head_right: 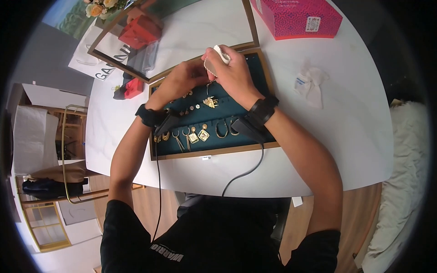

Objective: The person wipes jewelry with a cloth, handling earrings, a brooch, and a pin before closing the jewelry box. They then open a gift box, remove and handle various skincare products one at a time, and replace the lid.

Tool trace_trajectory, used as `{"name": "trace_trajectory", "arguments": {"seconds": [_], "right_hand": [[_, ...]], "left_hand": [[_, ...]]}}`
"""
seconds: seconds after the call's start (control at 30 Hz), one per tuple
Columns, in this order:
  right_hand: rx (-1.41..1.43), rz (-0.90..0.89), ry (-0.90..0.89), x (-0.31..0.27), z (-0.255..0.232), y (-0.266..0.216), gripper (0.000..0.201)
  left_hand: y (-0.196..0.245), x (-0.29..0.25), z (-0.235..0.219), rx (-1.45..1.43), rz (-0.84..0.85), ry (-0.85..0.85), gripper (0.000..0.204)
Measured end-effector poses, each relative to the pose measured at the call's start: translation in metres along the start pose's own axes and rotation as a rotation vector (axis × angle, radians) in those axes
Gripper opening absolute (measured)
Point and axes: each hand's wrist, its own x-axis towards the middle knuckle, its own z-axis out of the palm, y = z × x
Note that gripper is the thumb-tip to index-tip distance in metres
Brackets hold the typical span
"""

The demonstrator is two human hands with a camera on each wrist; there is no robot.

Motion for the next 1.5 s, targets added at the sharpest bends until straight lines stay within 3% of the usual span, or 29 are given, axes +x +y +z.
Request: {"name": "trace_trajectory", "arguments": {"seconds": [0.23, 0.37, 0.47, 0.67, 0.73, 0.8, 0.87, 1.0, 1.07, 1.13, 1.33, 1.4, 1.5], "right_hand": [[-0.042, 0.025, 0.036, -0.001, 0.002, -0.002, 0.032], [-0.028, 0.043, 0.022, 0.001, 0.001, 0.0, 0.036], [0.038, 0.062, -0.045, 0.002, -0.001, 0.001, 0.042], [0.203, 0.087, -0.194, 0.004, -0.005, 0.002, 0.03], [0.079, 0.091, -0.065, 0.002, -0.001, 0.003, 0.029], [0.034, 0.055, -0.087, 0.004, 0.003, 0.001, 0.025], [-0.5, -0.111, -0.102, 0.003, 0.011, -0.009, 0.022], [-0.867, -0.343, -0.17, -0.004, 0.023, -0.055, 0.017], [-0.94, -0.355, -0.197, -0.009, 0.029, -0.068, 0.016], [-0.852, -0.019, -0.08, -0.021, 0.041, -0.074, 0.015], [-0.714, -0.076, -0.19, -0.03, 0.085, -0.063, 0.018], [-0.52, -0.062, -0.237, -0.029, 0.101, -0.06, 0.016], [-0.5, -0.094, -0.249, -0.022, 0.106, -0.057, 0.015]], "left_hand": [[0.005, -0.029, -0.049, 0.017, 0.078, 0.146, 0.021], [-0.002, -0.061, -0.079, 0.032, 0.025, 0.197, 0.02], [-0.019, -0.081, -0.084, -0.054, 0.022, 0.233, 0.019], [-0.046, -0.108, -0.092, -0.046, 0.067, 0.285, 0.021], [-0.059, -0.115, -0.095, -0.164, -0.006, 0.29, 0.021], [-0.08, -0.122, -0.092, -0.174, 0.019, 0.332, 0.02], [-0.099, -0.129, -0.087, -0.254, -0.016, 0.367, 0.019], [-0.129, -0.135, -0.083, -0.486, -0.077, 0.35, 0.016], [-0.146, -0.135, -0.083, -0.561, -0.058, 0.355, 0.016], [-0.143, -0.135, -0.081, -0.63, -0.04, 0.338, 0.015], [-0.062, -0.134, -0.076, -0.603, 0.311, 0.164, 0.01], [-0.037, -0.132, -0.074, -0.524, 0.314, 0.164, 0.011], [-0.02, -0.131, -0.08, -0.453, 0.336, 0.172, 0.012]]}}
